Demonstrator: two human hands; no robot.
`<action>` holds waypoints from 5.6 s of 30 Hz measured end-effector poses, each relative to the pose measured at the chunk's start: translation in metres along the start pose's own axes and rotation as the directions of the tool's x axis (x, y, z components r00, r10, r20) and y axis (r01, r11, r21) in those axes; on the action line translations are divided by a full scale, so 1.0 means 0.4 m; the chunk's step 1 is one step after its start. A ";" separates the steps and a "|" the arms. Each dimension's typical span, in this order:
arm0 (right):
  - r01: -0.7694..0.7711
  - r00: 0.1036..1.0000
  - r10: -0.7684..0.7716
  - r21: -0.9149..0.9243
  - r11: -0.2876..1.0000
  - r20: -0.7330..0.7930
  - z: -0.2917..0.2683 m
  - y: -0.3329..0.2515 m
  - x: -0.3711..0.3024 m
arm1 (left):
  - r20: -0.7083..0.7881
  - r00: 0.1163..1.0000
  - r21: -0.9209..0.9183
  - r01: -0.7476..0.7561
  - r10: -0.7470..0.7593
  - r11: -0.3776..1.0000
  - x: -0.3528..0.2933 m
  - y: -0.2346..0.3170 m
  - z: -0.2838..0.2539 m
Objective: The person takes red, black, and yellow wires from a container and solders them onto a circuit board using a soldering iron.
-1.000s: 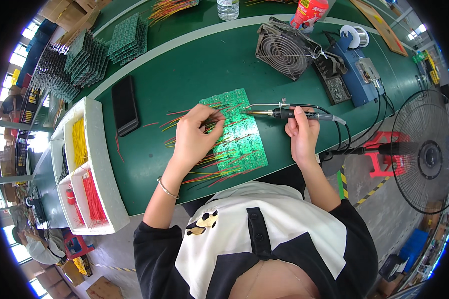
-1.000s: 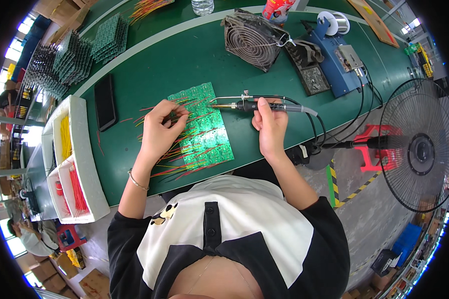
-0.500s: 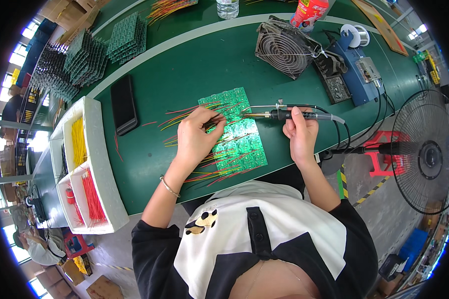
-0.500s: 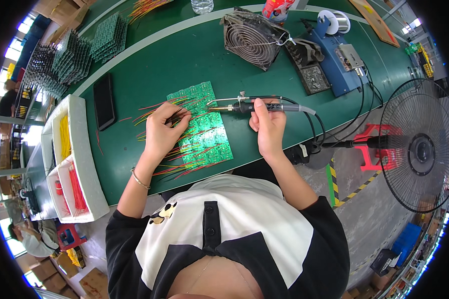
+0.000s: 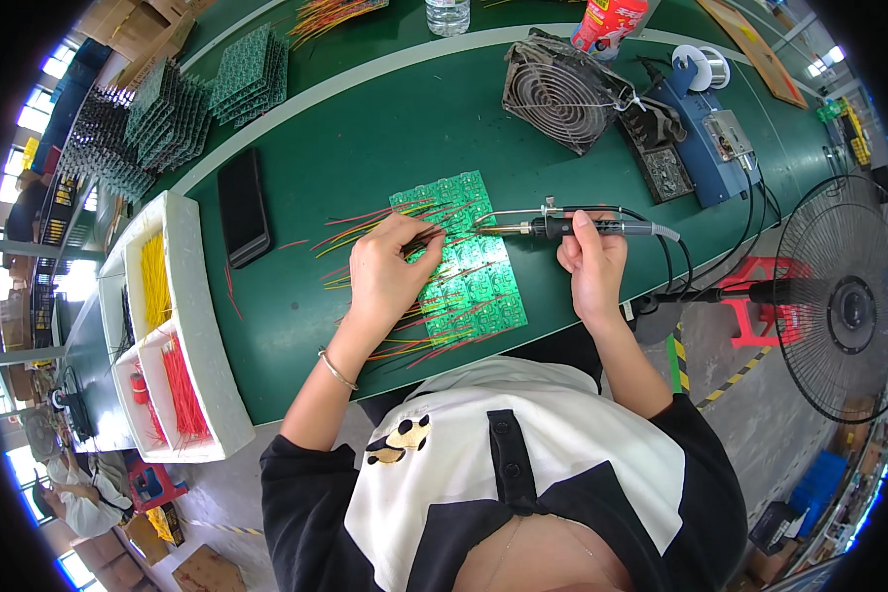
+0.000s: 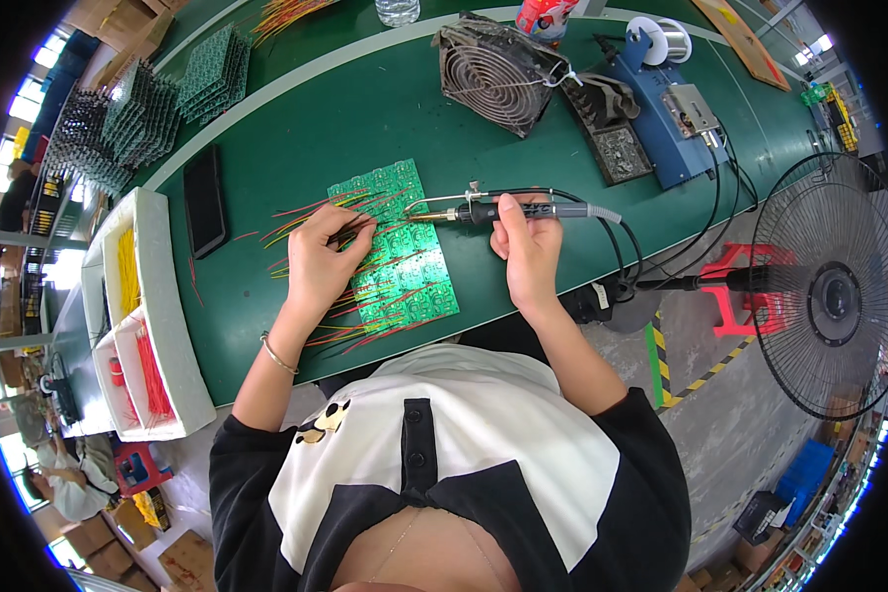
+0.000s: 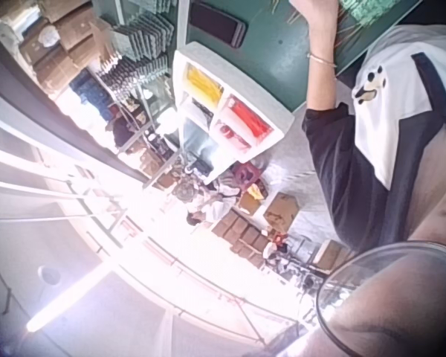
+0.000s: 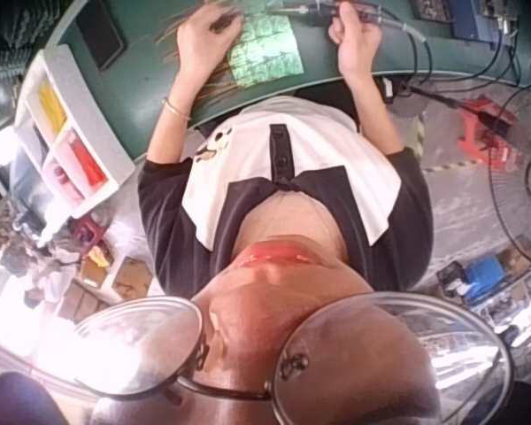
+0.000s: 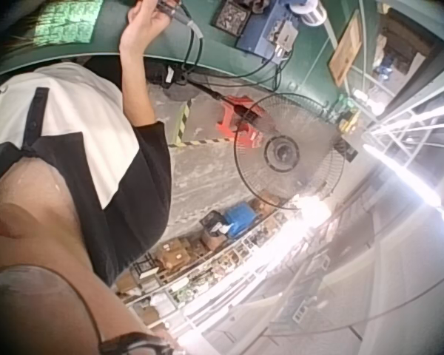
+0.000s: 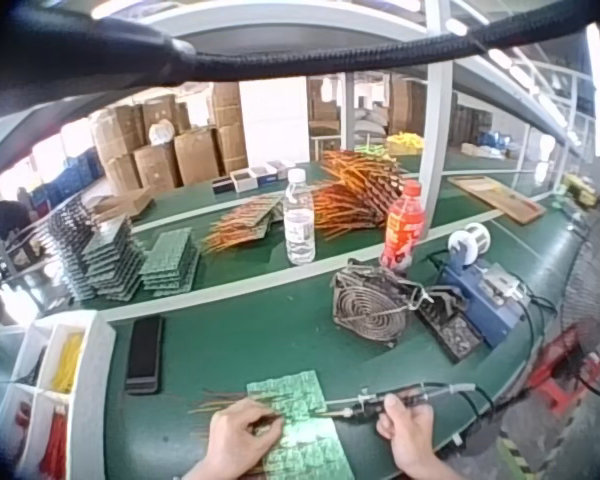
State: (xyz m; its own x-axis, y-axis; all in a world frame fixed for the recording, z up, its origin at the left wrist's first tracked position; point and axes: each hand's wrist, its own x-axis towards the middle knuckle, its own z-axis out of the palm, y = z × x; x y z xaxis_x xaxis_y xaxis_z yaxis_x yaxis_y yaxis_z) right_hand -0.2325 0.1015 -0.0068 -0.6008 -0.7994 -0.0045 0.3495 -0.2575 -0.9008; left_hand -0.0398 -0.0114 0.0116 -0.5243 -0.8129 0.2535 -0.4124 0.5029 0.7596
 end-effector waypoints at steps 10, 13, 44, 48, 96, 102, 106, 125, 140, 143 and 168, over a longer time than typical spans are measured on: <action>0.012 1.000 -0.014 -0.054 0.998 -0.022 0.012 -0.002 -0.001 | -0.051 0.999 0.004 -0.012 0.013 1.000 -0.001 0.003 0.004; 0.003 1.000 -0.005 -0.071 0.997 -0.020 0.013 -0.002 -0.001 | -0.049 0.999 -0.008 0.001 -0.001 1.000 -0.001 0.000 0.005; 0.011 1.000 -0.012 -0.071 0.997 -0.013 0.008 0.001 -0.001 | -0.056 0.997 -0.012 -0.048 0.047 0.999 -0.005 -0.008 0.008; 0.019 1.000 -0.020 -0.084 0.996 -0.018 0.010 0.001 -0.001 | -0.053 0.998 -0.004 -0.033 0.032 0.999 -0.005 -0.004 0.005; 0.024 1.000 -0.024 -0.064 0.998 0.000 0.009 0.001 0.000 | -0.066 0.997 -0.015 -0.030 0.029 0.999 -0.006 -0.005 0.006; 0.021 1.000 -0.020 -0.073 0.997 0.005 0.009 -0.001 -0.002 | -0.067 0.997 -0.026 -0.032 0.030 0.999 -0.007 -0.006 0.007; 0.033 0.999 -0.033 -0.076 0.997 0.002 0.011 0.001 -0.001 | -0.063 0.997 -0.011 -0.037 0.036 0.999 -0.006 -0.008 0.005; 0.052 0.995 -0.049 0.034 0.998 -0.089 -0.041 -0.028 -0.023 | -0.308 0.949 -0.069 0.052 -0.070 0.996 -0.007 -0.003 -0.169; 0.033 0.999 -0.031 0.049 0.998 -0.041 -0.053 -0.022 -0.056 | 0.069 0.949 -0.374 0.310 -0.307 0.874 -0.107 0.056 -0.033; 0.028 0.999 -0.026 0.051 0.998 -0.035 -0.046 -0.020 -0.063 | -0.069 0.968 -0.307 0.208 -0.240 0.929 -0.103 0.046 -0.012; 0.044 0.999 -0.044 -0.002 0.999 -0.011 -0.037 0.001 -0.070 | -0.001 0.995 -0.002 0.103 -0.103 0.995 -0.104 0.038 0.014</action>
State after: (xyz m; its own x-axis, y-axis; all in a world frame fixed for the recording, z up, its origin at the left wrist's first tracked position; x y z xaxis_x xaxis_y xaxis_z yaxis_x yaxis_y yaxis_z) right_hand -0.2263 0.1318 -0.0134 -0.6232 -0.7815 0.0308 0.3215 -0.2919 -0.9008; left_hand -0.0283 0.0314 0.0093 -0.4785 -0.8606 0.1743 -0.4624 0.4157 0.7832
